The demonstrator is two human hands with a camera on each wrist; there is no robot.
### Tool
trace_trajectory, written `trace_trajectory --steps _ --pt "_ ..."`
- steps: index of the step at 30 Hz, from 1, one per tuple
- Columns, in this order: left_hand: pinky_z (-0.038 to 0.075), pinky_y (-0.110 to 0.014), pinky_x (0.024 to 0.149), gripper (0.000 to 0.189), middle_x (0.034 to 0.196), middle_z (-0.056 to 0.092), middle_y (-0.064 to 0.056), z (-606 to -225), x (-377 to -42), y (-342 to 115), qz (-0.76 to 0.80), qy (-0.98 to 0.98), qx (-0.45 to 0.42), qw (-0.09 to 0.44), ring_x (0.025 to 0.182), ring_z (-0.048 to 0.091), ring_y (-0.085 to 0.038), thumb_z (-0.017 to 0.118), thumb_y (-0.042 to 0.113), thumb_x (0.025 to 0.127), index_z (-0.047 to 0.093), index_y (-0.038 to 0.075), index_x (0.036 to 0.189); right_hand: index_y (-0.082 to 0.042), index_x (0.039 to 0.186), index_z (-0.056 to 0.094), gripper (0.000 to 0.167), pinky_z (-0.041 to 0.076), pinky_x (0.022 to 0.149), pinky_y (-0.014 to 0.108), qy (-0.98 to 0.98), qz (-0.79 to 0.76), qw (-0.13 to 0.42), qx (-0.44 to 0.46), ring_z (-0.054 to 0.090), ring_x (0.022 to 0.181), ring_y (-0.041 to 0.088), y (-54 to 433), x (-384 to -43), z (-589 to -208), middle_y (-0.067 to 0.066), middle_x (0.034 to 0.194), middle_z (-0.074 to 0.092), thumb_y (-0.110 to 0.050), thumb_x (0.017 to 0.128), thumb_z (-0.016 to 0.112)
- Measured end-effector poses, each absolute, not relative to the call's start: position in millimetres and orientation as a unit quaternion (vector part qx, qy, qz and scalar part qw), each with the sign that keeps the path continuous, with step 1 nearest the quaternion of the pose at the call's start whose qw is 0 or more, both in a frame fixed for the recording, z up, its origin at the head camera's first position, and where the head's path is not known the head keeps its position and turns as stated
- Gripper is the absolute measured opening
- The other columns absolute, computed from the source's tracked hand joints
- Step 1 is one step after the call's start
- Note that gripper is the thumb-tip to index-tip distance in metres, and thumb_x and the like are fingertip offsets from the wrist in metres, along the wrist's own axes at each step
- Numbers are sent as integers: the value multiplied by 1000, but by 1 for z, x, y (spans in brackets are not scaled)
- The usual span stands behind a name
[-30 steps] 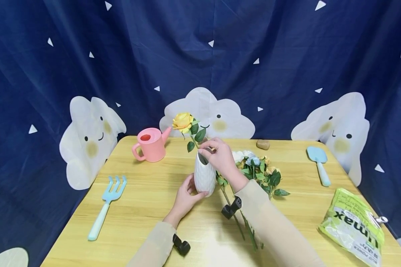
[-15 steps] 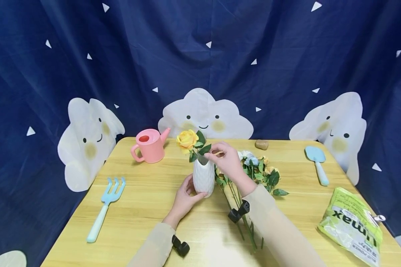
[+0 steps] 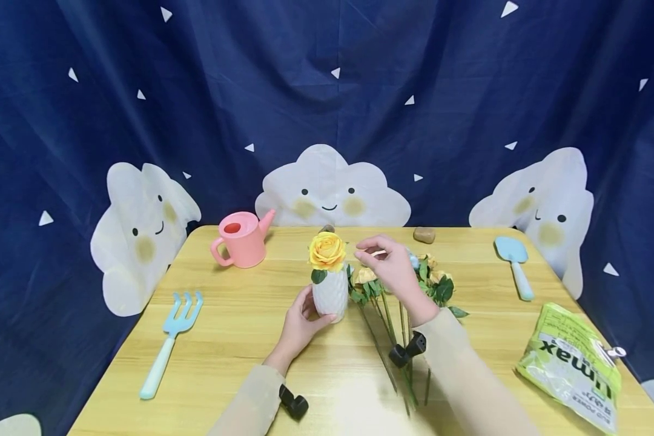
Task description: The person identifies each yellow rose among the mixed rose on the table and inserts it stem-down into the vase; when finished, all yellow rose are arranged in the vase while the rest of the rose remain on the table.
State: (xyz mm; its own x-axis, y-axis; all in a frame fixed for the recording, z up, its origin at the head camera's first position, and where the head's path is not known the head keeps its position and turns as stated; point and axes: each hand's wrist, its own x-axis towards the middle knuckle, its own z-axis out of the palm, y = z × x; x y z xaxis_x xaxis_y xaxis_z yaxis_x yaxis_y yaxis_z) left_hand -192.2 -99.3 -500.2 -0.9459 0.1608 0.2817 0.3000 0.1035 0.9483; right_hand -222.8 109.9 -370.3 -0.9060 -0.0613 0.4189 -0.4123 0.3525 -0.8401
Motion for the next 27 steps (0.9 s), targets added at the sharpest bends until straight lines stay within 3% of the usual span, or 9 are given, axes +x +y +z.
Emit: trace_trajectory --steps 13,18,25,27 --pt "41 -43 97 73 123 54 -18 -498 -192 -100 -656 -738 -149 51 114 50 -34 78 1 72 41 3 135 -3 95 69 14 48 71 21 -821 532 164 128 57 80 15 152 -215 -386 9 92 65 -12 84 69" --pt "41 -41 97 74 124 53 -17 -500 -194 -101 -654 -740 -151 50 114 50 -32 79 1 72 40 3 135 3 94 68 13 48 69 18 -831 513 178 117 57 78 13 162 -197 -378 15 92 64 -3 83 68" --pt "44 -32 95 76 123 56 -7 -529 -206 -102 -654 -740 -142 65 112 53 -23 83 18 69 44 18 135 8 95 65 14 47 66 14 -826 523 183 106 56 78 10 183 -186 -384 21 93 62 5 81 67" --pt "44 -33 95 76 123 55 -8 -529 -206 -101 -653 -740 -147 67 112 52 -24 82 16 70 43 16 135 7 96 65 15 48 65 15 -828 519 184 101 56 77 7 193 -187 -394 20 94 63 4 82 67"
